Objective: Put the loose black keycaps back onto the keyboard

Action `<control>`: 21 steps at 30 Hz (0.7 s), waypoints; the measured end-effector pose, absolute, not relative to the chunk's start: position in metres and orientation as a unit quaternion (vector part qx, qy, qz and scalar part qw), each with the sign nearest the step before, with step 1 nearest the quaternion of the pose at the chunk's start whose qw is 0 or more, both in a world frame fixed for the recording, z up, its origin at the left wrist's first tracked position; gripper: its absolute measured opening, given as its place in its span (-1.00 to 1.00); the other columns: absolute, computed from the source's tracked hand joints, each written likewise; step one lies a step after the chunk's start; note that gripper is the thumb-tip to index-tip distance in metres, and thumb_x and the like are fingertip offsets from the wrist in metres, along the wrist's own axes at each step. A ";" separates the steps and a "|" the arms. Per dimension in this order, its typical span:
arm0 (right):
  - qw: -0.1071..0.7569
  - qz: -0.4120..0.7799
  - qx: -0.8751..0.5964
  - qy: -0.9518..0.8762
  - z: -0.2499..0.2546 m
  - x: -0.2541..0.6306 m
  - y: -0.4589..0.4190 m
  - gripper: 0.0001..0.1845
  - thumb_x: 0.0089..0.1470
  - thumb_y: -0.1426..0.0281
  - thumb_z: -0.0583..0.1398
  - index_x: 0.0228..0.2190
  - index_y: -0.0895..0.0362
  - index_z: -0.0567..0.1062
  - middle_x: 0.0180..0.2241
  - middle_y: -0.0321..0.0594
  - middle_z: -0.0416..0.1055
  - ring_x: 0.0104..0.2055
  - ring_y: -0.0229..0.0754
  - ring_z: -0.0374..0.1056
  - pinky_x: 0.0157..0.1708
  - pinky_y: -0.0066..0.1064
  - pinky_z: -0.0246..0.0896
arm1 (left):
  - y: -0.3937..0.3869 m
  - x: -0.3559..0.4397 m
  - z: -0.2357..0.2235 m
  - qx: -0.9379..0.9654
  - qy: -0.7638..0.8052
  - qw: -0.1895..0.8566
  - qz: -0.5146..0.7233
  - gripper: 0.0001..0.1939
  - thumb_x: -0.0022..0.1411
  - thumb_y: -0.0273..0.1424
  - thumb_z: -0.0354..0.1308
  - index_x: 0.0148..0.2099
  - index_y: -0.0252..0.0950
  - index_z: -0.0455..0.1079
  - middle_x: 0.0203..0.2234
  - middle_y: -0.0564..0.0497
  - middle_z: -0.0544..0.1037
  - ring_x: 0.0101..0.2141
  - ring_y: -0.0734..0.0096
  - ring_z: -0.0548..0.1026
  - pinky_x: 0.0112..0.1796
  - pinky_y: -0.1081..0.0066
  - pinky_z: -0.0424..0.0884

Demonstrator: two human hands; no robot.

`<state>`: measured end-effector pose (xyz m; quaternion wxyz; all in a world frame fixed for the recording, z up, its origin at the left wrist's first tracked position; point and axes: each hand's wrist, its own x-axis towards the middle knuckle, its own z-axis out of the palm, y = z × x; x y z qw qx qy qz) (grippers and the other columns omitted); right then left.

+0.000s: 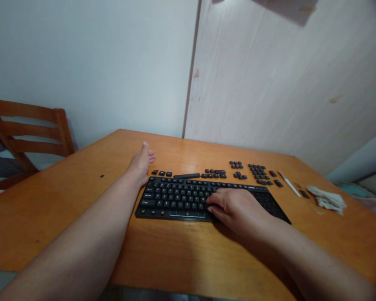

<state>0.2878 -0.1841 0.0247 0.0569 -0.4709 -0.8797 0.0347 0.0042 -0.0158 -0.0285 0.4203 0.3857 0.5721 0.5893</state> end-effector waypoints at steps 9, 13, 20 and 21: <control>0.058 0.014 -0.465 -0.883 0.021 0.286 -0.185 -0.80 0.23 0.37 0.12 -0.24 0.06 0.56 -0.32 -0.25 0.50 -0.26 -0.19 0.40 -0.24 -0.39 0.17 | -0.021 0.008 -0.023 0.379 0.579 0.420 0.587 -0.36 0.31 0.12 -0.16 -0.21 -0.36 0.44 -0.09 -0.29 0.57 -0.08 0.14 0.53 -0.04 0.22 0.36; 0.051 0.009 -0.470 -0.881 0.023 0.284 -0.186 -0.81 0.23 0.38 0.12 -0.27 0.07 0.56 -0.34 -0.25 0.49 -0.27 -0.20 0.39 -0.27 -0.39 0.15 | -0.022 0.008 -0.022 0.379 0.581 0.418 0.587 -0.33 0.30 0.14 -0.17 -0.19 -0.37 0.44 -0.09 -0.30 0.57 -0.08 0.12 0.53 -0.04 0.21 0.37; 0.040 -0.004 -0.470 -0.882 0.025 0.281 -0.190 -0.79 0.25 0.36 0.11 -0.32 0.08 0.55 -0.36 -0.25 0.48 -0.29 -0.19 0.38 -0.27 -0.38 0.14 | -0.021 0.007 -0.024 0.383 0.579 0.414 0.588 -0.32 0.28 0.16 -0.18 -0.22 -0.35 0.44 -0.12 -0.30 0.57 -0.08 0.12 0.53 -0.05 0.22 0.37; 0.036 -0.006 -0.472 -0.881 0.026 0.280 -0.191 -0.79 0.25 0.36 0.11 -0.33 0.08 0.54 -0.36 -0.26 0.48 -0.30 -0.19 0.38 -0.27 -0.37 0.14 | -0.020 0.007 -0.025 0.384 0.579 0.413 0.589 -0.32 0.28 0.17 -0.17 -0.22 -0.35 0.44 -0.13 -0.29 0.58 -0.08 0.12 0.53 -0.05 0.21 0.37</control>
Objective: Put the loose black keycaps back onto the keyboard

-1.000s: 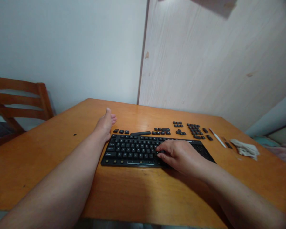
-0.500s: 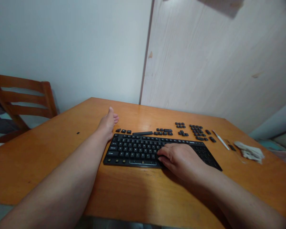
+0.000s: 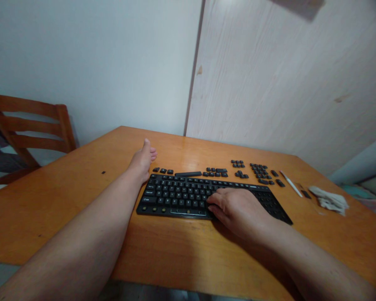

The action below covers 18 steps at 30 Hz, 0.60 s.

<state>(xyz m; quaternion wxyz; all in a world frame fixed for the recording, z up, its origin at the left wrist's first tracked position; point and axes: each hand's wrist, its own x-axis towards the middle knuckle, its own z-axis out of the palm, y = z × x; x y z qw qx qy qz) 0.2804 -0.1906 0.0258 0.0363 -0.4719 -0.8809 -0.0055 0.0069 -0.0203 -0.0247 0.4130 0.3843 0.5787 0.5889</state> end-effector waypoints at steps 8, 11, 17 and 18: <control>0.027 -0.025 -0.487 -0.872 0.026 0.275 -0.192 -0.78 0.24 0.36 0.10 -0.34 0.08 0.54 -0.36 -0.25 0.48 -0.30 -0.16 0.38 -0.29 -0.35 0.14 | -0.018 0.007 -0.026 0.385 0.582 0.411 0.587 -0.32 0.28 0.17 -0.19 -0.25 -0.34 0.44 -0.16 -0.30 0.58 -0.08 0.09 0.53 -0.07 0.20 0.39; 0.028 -0.033 -0.492 -0.869 0.026 0.274 -0.194 -0.78 0.24 0.37 0.10 -0.35 0.08 0.53 -0.37 -0.26 0.48 -0.31 -0.17 0.38 -0.31 -0.35 0.13 | -0.018 0.007 -0.026 0.386 0.582 0.410 0.587 -0.31 0.27 0.18 -0.18 -0.24 -0.33 0.45 -0.15 -0.30 0.59 -0.08 0.09 0.53 -0.07 0.19 0.40; 0.033 -0.035 -0.480 -0.876 0.027 0.274 -0.195 -0.77 0.24 0.39 0.09 -0.42 0.10 0.50 -0.39 -0.26 0.47 -0.34 -0.21 0.35 -0.33 -0.38 0.10 | -0.020 0.007 -0.025 0.386 0.583 0.412 0.584 -0.31 0.28 0.17 -0.19 -0.21 -0.34 0.45 -0.12 -0.30 0.58 -0.07 0.10 0.53 -0.04 0.18 0.38; 0.034 -0.036 -0.478 -0.877 0.027 0.274 -0.195 -0.77 0.23 0.40 0.10 -0.43 0.10 0.50 -0.40 -0.27 0.46 -0.35 -0.21 0.35 -0.34 -0.38 0.10 | -0.020 0.007 -0.025 0.387 0.583 0.412 0.584 -0.31 0.28 0.17 -0.19 -0.21 -0.34 0.45 -0.12 -0.30 0.58 -0.07 0.10 0.53 -0.04 0.18 0.37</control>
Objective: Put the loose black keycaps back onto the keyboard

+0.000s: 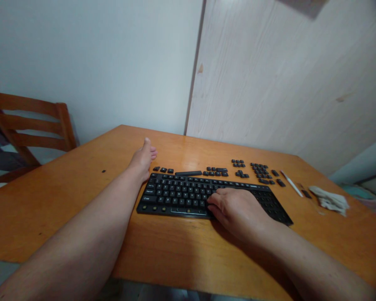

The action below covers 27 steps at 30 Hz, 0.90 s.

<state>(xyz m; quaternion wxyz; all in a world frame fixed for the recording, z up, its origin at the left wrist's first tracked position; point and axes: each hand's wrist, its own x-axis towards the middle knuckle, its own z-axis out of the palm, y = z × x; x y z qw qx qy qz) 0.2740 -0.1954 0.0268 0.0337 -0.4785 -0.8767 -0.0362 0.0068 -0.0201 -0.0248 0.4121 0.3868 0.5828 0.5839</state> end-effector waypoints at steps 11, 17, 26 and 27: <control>-0.008 -0.071 -0.474 -0.878 0.029 0.270 -0.195 -0.72 0.23 0.42 0.08 -0.49 0.10 0.47 -0.45 -0.25 0.48 -0.40 -0.21 0.33 -0.41 -0.37 0.04 | -0.021 0.007 -0.024 0.386 0.581 0.413 0.586 -0.32 0.28 0.16 -0.19 -0.21 -0.34 0.44 -0.16 -0.29 0.58 -0.08 0.11 0.52 -0.06 0.20 0.38; -0.020 -0.098 -0.473 -0.875 0.023 0.266 -0.199 -0.80 0.15 0.50 0.13 -0.49 0.10 0.46 -0.47 -0.25 0.48 -0.44 -0.19 0.32 -0.45 -0.35 0.01 | -0.021 0.008 -0.023 0.381 0.581 0.414 0.588 -0.33 0.28 0.16 -0.17 -0.23 -0.34 0.45 -0.18 -0.30 0.58 -0.09 0.09 0.53 -0.08 0.19 0.39; -0.003 -0.106 -0.463 -0.880 0.019 0.267 -0.200 -0.83 0.12 0.51 0.14 -0.48 0.11 0.46 -0.48 -0.24 0.48 -0.45 -0.16 0.34 -0.45 -0.32 0.01 | -0.019 0.007 -0.026 0.384 0.578 0.414 0.590 -0.31 0.27 0.18 -0.17 -0.22 -0.35 0.44 -0.15 -0.30 0.58 -0.09 0.12 0.53 -0.05 0.22 0.37; -0.003 -0.104 -0.463 -0.880 0.020 0.267 -0.200 -0.83 0.11 0.52 0.15 -0.48 0.12 0.46 -0.49 -0.24 0.48 -0.46 -0.17 0.34 -0.46 -0.32 0.00 | -0.019 0.006 -0.027 0.385 0.577 0.413 0.591 -0.32 0.27 0.18 -0.16 -0.22 -0.34 0.44 -0.17 -0.29 0.58 -0.09 0.13 0.53 -0.06 0.22 0.38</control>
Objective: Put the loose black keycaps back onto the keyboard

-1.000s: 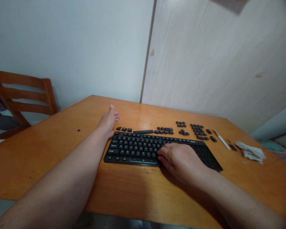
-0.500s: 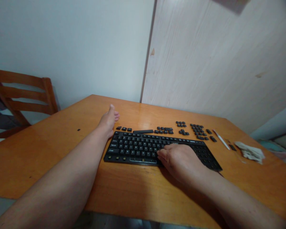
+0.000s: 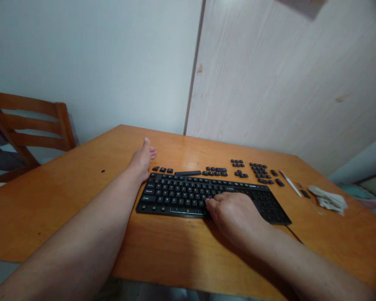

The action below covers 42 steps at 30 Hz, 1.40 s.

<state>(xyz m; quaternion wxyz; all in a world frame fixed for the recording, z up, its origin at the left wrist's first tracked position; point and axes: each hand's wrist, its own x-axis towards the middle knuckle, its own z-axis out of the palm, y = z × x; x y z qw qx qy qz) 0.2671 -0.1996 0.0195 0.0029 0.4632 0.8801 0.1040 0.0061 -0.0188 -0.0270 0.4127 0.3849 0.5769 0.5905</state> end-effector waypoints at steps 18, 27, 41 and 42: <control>-0.023 0.090 0.464 0.881 0.032 0.281 -0.203 -0.75 0.17 0.45 0.08 -0.52 0.09 0.44 -0.51 -0.27 0.44 -0.50 -0.24 0.27 -0.46 -0.33 -0.03 | -0.019 0.006 -0.025 0.386 0.582 0.413 0.584 -0.33 0.29 0.15 -0.18 -0.22 -0.35 0.44 -0.16 -0.30 0.58 -0.10 0.14 0.53 -0.07 0.22 0.37; -0.010 0.054 0.446 0.893 0.026 0.278 -0.203 -0.75 0.16 0.44 0.08 -0.44 0.06 0.54 -0.49 -0.27 0.50 -0.48 -0.22 0.34 -0.46 -0.35 0.01 | -0.023 0.007 -0.022 0.385 0.584 0.415 0.582 -0.33 0.28 0.15 -0.17 -0.21 -0.35 0.45 -0.19 -0.28 0.58 -0.11 0.13 0.53 -0.08 0.23 0.37; -0.004 0.025 0.456 0.889 0.033 0.279 -0.205 -0.74 0.16 0.44 0.08 -0.49 0.07 0.50 -0.48 -0.29 0.50 -0.44 -0.23 0.36 -0.40 -0.37 0.06 | -0.017 0.004 -0.028 0.388 0.585 0.411 0.582 -0.32 0.27 0.17 -0.17 -0.22 -0.33 0.45 -0.18 -0.29 0.58 -0.11 0.14 0.53 -0.05 0.21 0.35; -0.008 0.025 0.456 0.889 0.033 0.280 -0.204 -0.75 0.16 0.43 0.08 -0.49 0.07 0.51 -0.47 -0.30 0.50 -0.44 -0.23 0.37 -0.39 -0.37 0.07 | -0.016 0.004 -0.029 0.389 0.583 0.410 0.583 -0.32 0.27 0.17 -0.17 -0.22 -0.33 0.45 -0.19 -0.28 0.58 -0.11 0.14 0.54 -0.06 0.22 0.36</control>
